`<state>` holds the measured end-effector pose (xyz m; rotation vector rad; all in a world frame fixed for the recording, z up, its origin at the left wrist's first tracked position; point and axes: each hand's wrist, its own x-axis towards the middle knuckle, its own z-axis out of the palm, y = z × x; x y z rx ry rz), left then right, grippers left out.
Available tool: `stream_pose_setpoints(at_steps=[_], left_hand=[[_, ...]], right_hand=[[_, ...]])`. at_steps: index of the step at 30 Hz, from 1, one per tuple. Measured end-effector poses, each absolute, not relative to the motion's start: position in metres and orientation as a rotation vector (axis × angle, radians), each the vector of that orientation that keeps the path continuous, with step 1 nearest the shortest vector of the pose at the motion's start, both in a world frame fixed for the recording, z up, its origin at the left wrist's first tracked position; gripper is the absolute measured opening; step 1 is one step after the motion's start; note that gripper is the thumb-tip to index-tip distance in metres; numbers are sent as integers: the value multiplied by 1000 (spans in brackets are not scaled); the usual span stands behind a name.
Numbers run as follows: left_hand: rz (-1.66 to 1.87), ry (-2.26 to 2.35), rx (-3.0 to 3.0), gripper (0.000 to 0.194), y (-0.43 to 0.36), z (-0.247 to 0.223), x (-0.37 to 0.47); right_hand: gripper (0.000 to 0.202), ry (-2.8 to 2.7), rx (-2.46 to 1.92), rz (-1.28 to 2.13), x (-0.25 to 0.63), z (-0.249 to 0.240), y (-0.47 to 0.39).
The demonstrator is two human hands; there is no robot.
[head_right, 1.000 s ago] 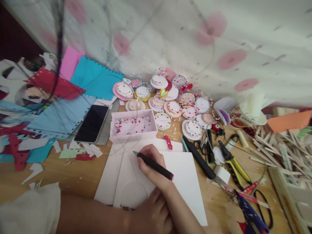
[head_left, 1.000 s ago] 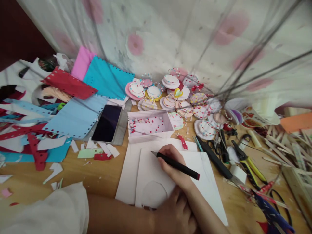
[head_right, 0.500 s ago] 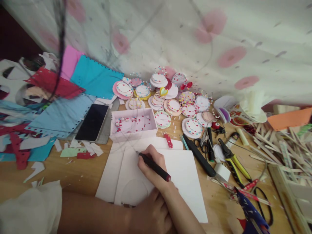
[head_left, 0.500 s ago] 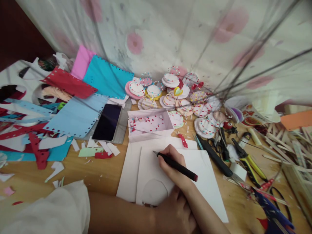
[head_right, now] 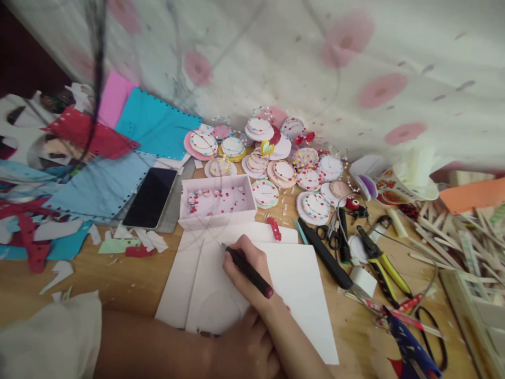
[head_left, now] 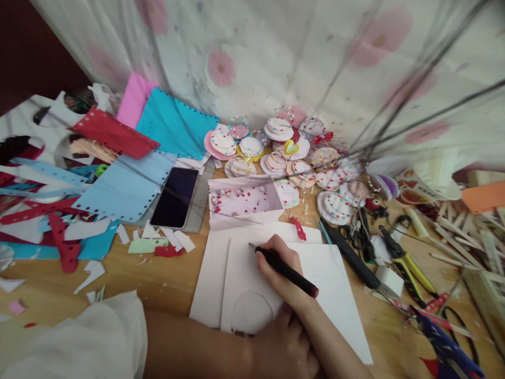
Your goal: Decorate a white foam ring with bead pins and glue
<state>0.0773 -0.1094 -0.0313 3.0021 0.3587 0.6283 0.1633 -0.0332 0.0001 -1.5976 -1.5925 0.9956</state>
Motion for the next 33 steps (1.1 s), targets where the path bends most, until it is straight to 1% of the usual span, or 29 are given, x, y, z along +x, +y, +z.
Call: stream_pose_setpoints(at_steps=[11, 17, 33], left_hand=[[626, 340, 3011, 36, -108, -29, 76], [649, 416, 3013, 37, -112, -34, 79], [678, 416, 3028, 38, -113, -36, 79]], right_hand=[[9, -1580, -1606, 977, 163, -1, -34], [9, -1608, -1545, 972, 162, -1, -34], [8, -1654, -1620, 928, 155, 1, -32]])
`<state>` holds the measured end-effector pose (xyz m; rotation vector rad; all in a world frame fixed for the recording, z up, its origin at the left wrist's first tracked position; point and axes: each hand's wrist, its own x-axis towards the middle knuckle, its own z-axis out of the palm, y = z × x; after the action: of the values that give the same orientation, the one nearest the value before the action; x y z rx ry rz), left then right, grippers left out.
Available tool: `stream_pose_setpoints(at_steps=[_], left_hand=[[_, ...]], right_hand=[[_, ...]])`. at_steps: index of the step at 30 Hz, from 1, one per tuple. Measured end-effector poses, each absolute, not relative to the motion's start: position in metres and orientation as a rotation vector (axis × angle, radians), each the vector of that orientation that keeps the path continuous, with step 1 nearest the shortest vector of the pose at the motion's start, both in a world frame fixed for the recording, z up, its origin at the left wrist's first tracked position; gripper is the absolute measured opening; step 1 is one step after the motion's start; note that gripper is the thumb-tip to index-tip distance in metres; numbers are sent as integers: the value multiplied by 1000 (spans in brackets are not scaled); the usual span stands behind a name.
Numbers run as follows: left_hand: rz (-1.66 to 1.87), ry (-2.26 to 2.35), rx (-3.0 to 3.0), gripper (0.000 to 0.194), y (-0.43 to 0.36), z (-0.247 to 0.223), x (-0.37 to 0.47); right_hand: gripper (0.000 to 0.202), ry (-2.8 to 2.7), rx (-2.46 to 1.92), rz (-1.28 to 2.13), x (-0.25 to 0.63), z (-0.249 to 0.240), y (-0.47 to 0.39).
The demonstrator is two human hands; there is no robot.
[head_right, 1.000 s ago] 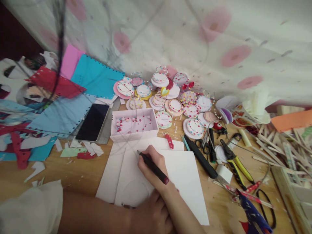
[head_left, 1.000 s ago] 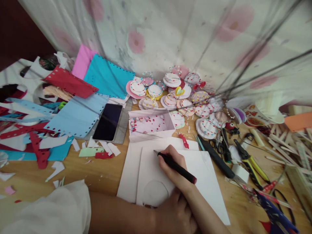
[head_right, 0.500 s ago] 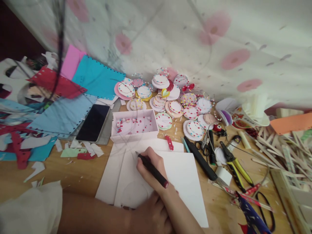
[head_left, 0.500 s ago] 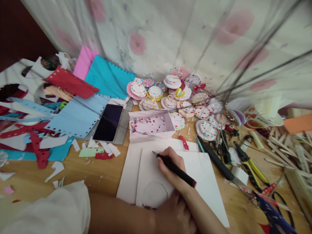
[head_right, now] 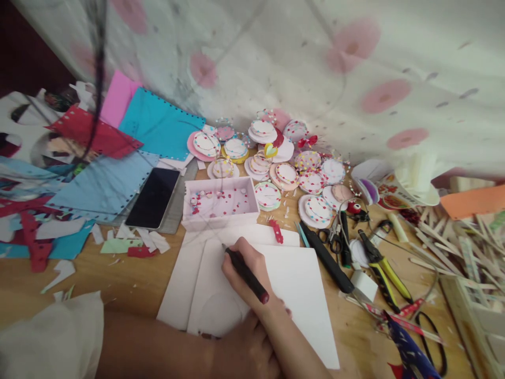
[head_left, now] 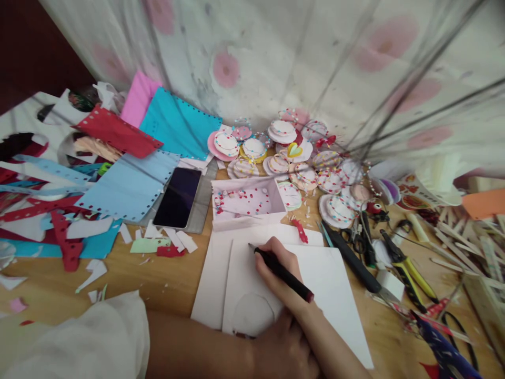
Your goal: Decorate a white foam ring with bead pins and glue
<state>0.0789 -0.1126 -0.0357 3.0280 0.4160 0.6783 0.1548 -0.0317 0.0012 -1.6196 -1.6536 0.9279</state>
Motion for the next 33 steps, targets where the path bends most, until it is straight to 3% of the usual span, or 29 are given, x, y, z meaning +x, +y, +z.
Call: stream_pose_setpoints(at_steps=[33], left_hand=[[783, 498, 2988, 39, -112, -33, 80]], right_hand=[[4, -1822, -1512, 1096, 154, 3, -33]])
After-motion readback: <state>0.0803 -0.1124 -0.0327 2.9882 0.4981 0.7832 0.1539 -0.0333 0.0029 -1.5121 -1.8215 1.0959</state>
